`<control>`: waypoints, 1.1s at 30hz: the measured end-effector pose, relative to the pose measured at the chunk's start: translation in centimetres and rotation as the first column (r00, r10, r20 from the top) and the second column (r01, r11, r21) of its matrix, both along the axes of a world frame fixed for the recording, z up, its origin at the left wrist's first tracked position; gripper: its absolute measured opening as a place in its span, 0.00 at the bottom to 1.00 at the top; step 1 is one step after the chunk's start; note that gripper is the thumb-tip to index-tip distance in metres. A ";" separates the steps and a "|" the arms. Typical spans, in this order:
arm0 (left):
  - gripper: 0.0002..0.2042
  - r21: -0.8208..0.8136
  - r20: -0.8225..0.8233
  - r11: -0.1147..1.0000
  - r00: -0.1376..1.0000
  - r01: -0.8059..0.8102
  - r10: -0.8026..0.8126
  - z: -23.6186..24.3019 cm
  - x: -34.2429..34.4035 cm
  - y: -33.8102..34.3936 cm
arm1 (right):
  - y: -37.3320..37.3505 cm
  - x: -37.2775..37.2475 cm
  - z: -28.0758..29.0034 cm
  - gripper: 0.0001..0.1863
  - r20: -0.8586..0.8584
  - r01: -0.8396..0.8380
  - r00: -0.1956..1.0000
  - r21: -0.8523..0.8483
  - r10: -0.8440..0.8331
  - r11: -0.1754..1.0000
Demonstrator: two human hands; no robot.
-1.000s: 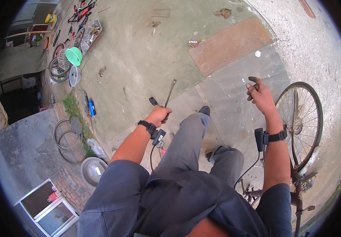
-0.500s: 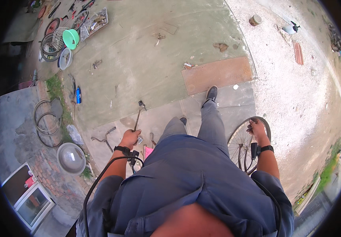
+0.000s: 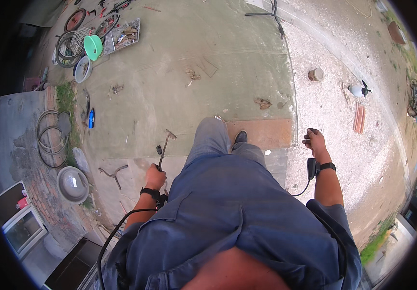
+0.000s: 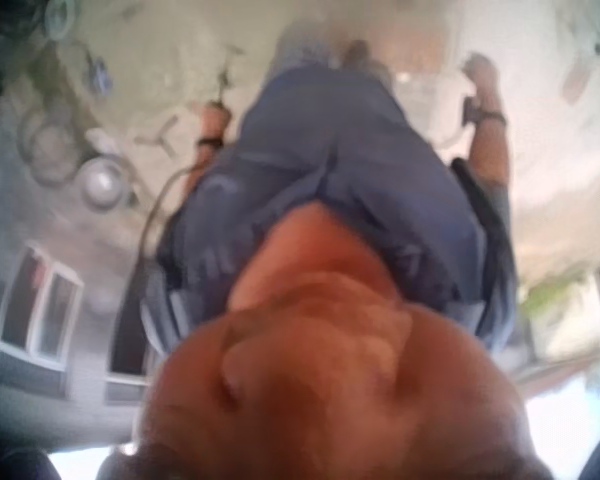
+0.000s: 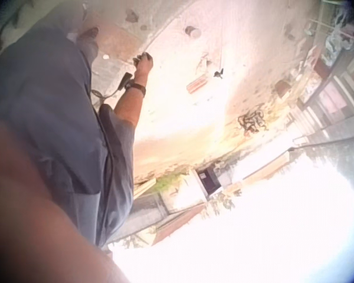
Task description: The person removes the bicycle chain and chainring, then reattaches the chainring to the crankset. They later use a hammer and metal rod to tap the crank arm area, likely to seat or adjust the crank assembly.
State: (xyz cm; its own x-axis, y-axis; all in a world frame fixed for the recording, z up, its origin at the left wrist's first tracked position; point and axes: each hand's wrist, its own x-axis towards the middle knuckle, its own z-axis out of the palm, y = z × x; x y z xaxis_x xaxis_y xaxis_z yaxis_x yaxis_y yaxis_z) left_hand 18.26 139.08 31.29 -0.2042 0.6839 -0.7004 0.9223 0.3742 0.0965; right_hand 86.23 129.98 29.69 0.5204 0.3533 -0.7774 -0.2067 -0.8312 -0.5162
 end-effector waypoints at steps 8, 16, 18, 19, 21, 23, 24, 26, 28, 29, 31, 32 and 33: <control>0.12 -0.139 0.122 0.909 0.904 -0.393 0.410 -4.4 6.2 15.0 | 26.1 3.0 -0.6 0.22 0.030 -0.263 0.965 0.045 0.262 0.964; 0.17 0.029 0.101 0.974 0.971 -0.223 0.219 -2.7 8.6 36.1 | 46.6 4.0 0.6 0.22 -0.029 -0.327 0.945 -0.028 0.326 0.945; 0.18 0.066 0.098 0.968 0.967 -0.241 0.234 -1.9 9.1 40.0 | 52.2 4.4 0.7 0.22 -0.042 -0.381 0.924 -0.019 0.380 0.924; 0.18 0.086 0.102 0.958 0.959 -0.274 0.265 -1.8 9.3 42.0 | 55.5 4.6 0.5 0.22 -0.040 -0.412 0.911 -0.038 0.411 0.910; 0.19 0.087 0.109 0.932 0.933 -0.352 0.343 -1.9 9.7 45.0 | 62.1 5.1 -0.2 0.22 -0.042 -0.470 0.882 -0.028 0.469 0.882; 0.19 0.077 0.111 0.889 0.890 -0.451 0.442 -2.1 10.2 47.7 | 69.7 5.6 -1.4 0.22 -0.054 -0.521 0.853 -0.012 0.520 0.853; 0.19 0.050 0.115 0.868 0.866 -0.494 0.487 -2.2 10.5 48.7 | 73.6 5.7 -2.4 0.21 -0.050 -0.557 0.829 -0.004 0.557 0.830; 0.19 0.023 0.124 0.807 0.802 -0.590 0.584 -2.1 11.6 50.6 | 81.6 5.8 -4.1 0.20 -0.050 -0.615 0.786 0.039 0.616 0.788; 0.19 0.027 0.076 0.779 0.778 -0.627 0.624 -1.3 13.1 51.9 | 89.3 5.4 -5.6 0.20 -0.073 -0.637 0.765 0.058 0.640 0.769; 0.19 0.031 0.065 0.748 0.748 -0.663 0.661 -0.9 14.1 52.6 | 93.0 5.0 -6.2 0.19 -0.081 -0.662 0.741 0.081 0.667 0.745; 0.18 0.006 0.067 0.717 0.716 -0.697 0.695 0.1 15.4 54.0 | 100.2 2.9 -6.7 0.19 0.098 -0.862 0.499 0.162 0.861 0.481; 0.18 -0.013 0.055 0.687 0.686 -0.726 0.726 0.6 15.9 54.7 | 103.2 1.6 -6.5 0.19 0.114 -0.887 0.449 0.175 0.886 0.427; 0.17 -0.022 0.055 0.686 0.684 -0.727 0.727 0.9 16.3 55.5 | 106.2 0.1 -6.1 0.19 0.131 -0.908 0.400 0.189 0.907 0.373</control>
State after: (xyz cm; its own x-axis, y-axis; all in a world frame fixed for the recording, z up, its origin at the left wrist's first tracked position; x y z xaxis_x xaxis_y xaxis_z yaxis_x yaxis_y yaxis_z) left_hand 34.57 194.58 32.23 -0.5994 0.3379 -0.7256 0.3540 0.9250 0.1384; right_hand 86.35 236.23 23.64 -0.2084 0.7549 -0.6219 0.6090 -0.3974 -0.6864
